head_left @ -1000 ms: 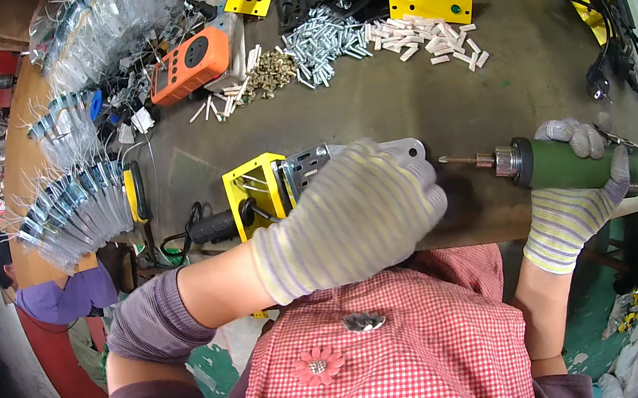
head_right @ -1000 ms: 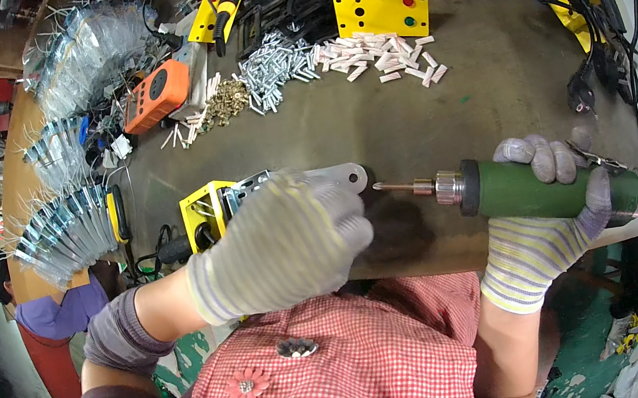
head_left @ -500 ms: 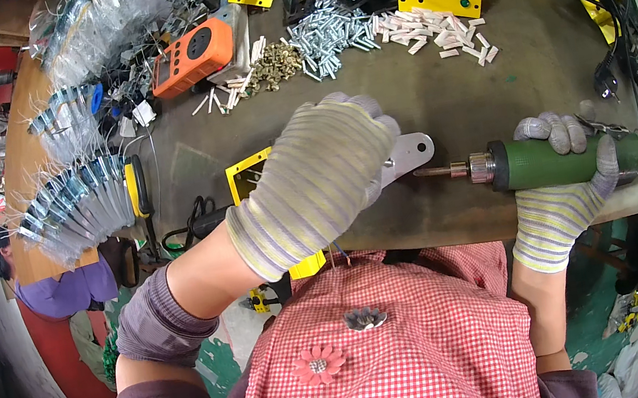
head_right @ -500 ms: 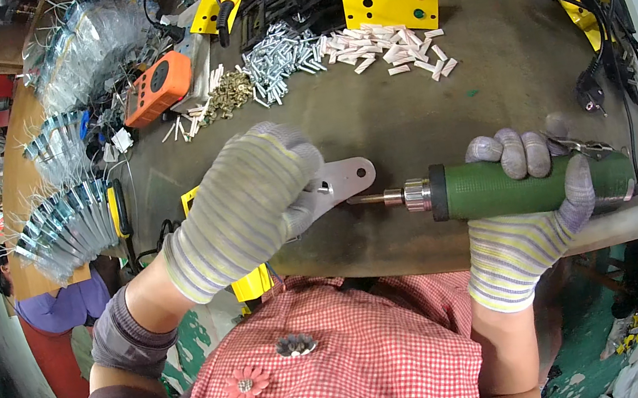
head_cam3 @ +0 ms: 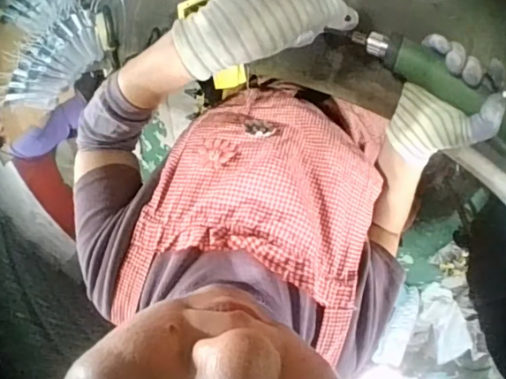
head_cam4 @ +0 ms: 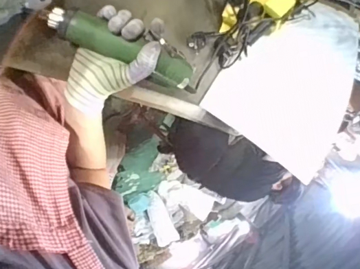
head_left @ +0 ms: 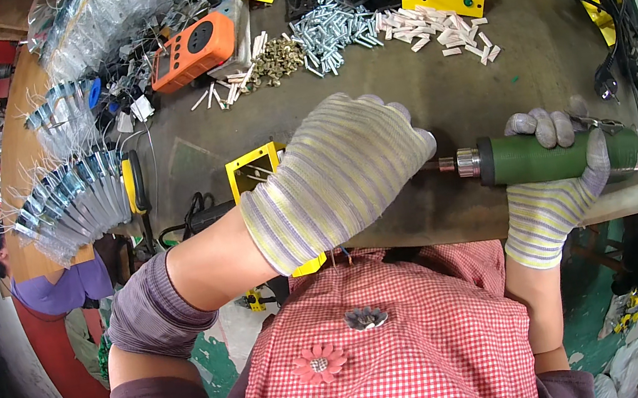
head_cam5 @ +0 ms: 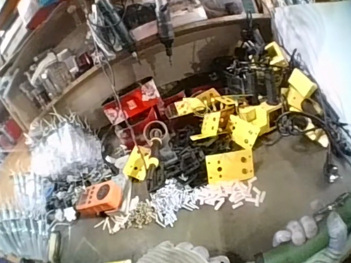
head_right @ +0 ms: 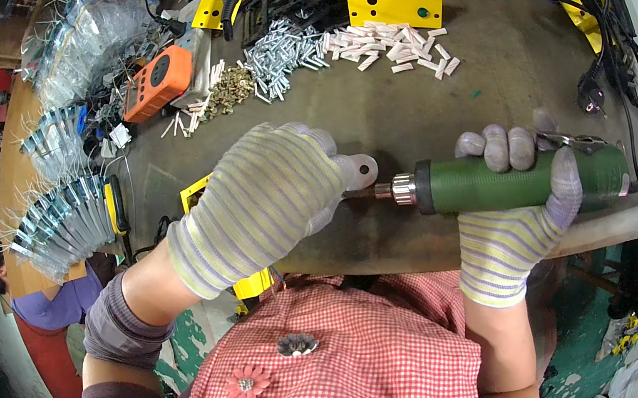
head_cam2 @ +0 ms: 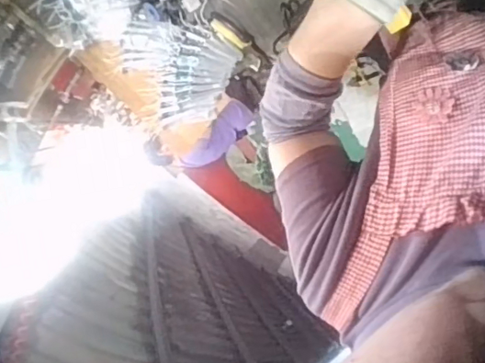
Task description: Assembling internal components, wiring, and switches into a yellow plastic housing for an electronic device.
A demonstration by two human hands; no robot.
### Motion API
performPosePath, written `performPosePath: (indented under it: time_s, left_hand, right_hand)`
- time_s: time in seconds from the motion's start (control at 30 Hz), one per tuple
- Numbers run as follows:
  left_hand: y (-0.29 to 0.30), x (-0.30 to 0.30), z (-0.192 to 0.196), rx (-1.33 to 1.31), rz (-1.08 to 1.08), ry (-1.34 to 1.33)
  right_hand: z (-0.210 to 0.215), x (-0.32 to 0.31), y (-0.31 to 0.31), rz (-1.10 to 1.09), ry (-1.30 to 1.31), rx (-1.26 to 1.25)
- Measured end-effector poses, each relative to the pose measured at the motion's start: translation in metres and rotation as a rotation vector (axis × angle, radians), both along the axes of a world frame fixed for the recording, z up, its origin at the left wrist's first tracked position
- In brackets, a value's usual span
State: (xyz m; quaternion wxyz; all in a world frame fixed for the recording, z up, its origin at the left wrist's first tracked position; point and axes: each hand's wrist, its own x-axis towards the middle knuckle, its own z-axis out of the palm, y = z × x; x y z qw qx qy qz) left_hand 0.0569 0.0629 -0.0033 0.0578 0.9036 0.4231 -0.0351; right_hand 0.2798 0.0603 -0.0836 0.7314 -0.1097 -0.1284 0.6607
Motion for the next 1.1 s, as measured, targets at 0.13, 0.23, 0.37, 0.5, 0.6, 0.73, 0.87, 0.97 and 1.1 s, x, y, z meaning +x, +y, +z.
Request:
performPosePath:
  time_s: [0.13, 0.23, 0.37, 0.5, 0.6, 0.73, 0.87, 0.97, 1.1]
  left_hand:
    - [-0.004, 0.008, -0.002, 0.032, 0.053, 0.058]
    - [-0.006, 0.006, 0.015, -0.037, 0.086, 0.106]
    - [-0.035, -0.036, 0.019, -0.056, 0.154, -0.091]
    - [-0.056, -0.05, 0.024, 0.086, 0.191, -0.099]
    - [-0.064, -0.051, 0.022, 0.166, 0.182, -0.048]
    - [-0.065, -0.05, 0.029, 0.112, 0.211, -0.037]
    - [-0.059, -0.041, 0.022, 0.026, 0.191, 0.153]
    - [-0.059, -0.042, 0.02, -0.01, 0.198, 0.165]
    - [-0.056, -0.044, 0.025, 0.004, 0.202, 0.122]
  right_hand:
    - [0.001, -0.002, -0.001, 0.002, 0.005, -0.015]
    - [0.009, 0.0, -0.003, 0.005, 0.044, -0.041]
    - [0.011, 0.004, -0.008, 0.127, 0.209, -0.106]
    - [0.016, -0.011, -0.01, 0.189, 0.277, -0.05]
    - [0.026, -0.033, -0.013, 0.158, 0.235, -0.075]
    - [0.026, -0.044, -0.014, 0.177, 0.175, -0.032]
    - [0.025, -0.049, -0.013, 0.187, 0.165, -0.06]
    - [0.02, -0.049, -0.014, 0.194, 0.171, -0.086]
    - [0.022, -0.056, -0.017, 0.191, 0.152, -0.091]
